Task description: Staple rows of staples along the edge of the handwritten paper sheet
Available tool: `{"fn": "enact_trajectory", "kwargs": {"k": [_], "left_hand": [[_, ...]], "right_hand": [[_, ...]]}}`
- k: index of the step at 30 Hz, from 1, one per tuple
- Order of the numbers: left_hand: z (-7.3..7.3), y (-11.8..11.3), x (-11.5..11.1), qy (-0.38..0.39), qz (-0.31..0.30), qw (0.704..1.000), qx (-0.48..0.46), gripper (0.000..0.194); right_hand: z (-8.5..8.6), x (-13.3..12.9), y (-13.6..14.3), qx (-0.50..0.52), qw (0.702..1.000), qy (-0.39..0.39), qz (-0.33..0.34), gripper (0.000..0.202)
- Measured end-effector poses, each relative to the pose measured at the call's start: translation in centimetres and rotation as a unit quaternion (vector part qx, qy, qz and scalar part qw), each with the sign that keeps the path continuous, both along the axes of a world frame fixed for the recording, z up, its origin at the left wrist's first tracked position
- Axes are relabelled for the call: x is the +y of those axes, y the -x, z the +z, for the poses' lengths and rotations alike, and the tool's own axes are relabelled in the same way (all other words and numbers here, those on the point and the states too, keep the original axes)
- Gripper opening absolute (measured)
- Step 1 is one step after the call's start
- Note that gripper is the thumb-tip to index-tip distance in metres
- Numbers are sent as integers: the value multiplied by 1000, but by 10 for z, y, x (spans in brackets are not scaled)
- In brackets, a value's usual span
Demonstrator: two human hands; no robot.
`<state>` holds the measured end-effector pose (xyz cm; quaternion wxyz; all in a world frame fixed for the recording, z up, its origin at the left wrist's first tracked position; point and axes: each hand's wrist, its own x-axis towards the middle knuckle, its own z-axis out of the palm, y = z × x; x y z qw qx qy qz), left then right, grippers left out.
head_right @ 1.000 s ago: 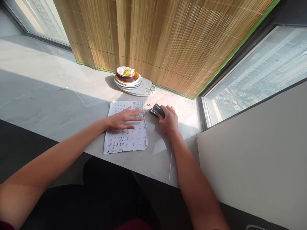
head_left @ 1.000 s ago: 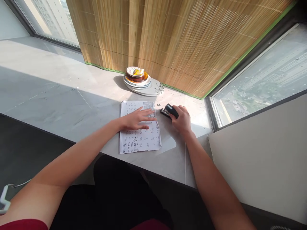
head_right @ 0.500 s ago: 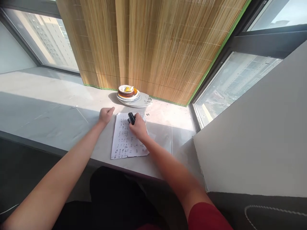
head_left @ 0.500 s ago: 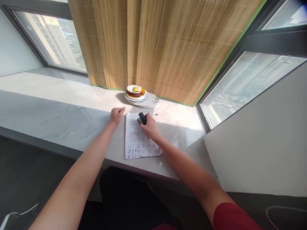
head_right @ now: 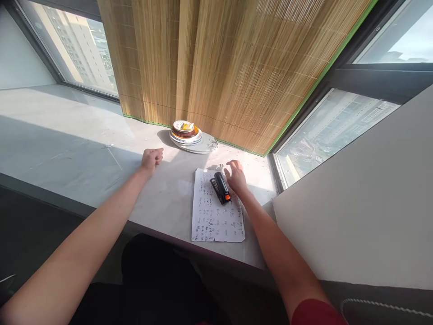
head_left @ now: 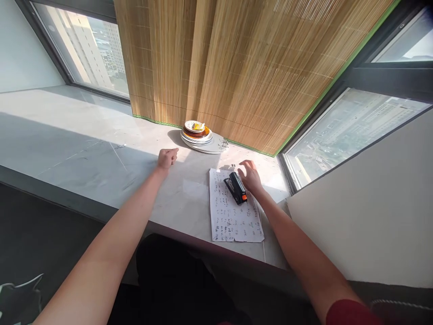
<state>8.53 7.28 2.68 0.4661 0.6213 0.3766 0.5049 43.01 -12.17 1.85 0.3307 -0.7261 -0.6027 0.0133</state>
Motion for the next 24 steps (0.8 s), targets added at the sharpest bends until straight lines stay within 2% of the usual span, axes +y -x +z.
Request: {"fn": "enact_trajectory", "kwargs": {"k": [3,5,8,10,13,16,19,24], "left_hand": [[8,16,-2,81,-59,984,-150,58],[11,23,-4,149,-89,940,-294,62],[11,27,-5,190,-108,866,-450,64],[11,27,-5,177,-114,844,-494,64],[11,27,-6,152,-111,854,-485,64],[11,28,-6,134,-93,881,-444,66],[10,28,-5,121,-107,890,-427,68],[9,26,-5,126,-135,907,-379,72]], "right_hand": [[-10,38,10,-63,986,139,65,58],[-16,62,32,-89,972,205,78,66],[-18,96,82,-121,960,225,119,70],[-17,118,120,-131,954,209,169,70],[-13,142,172,-127,951,195,201,65],[-9,150,202,-118,950,175,231,65],[-8,145,204,-109,952,149,245,69],[-10,133,179,-100,953,165,234,70]]}}
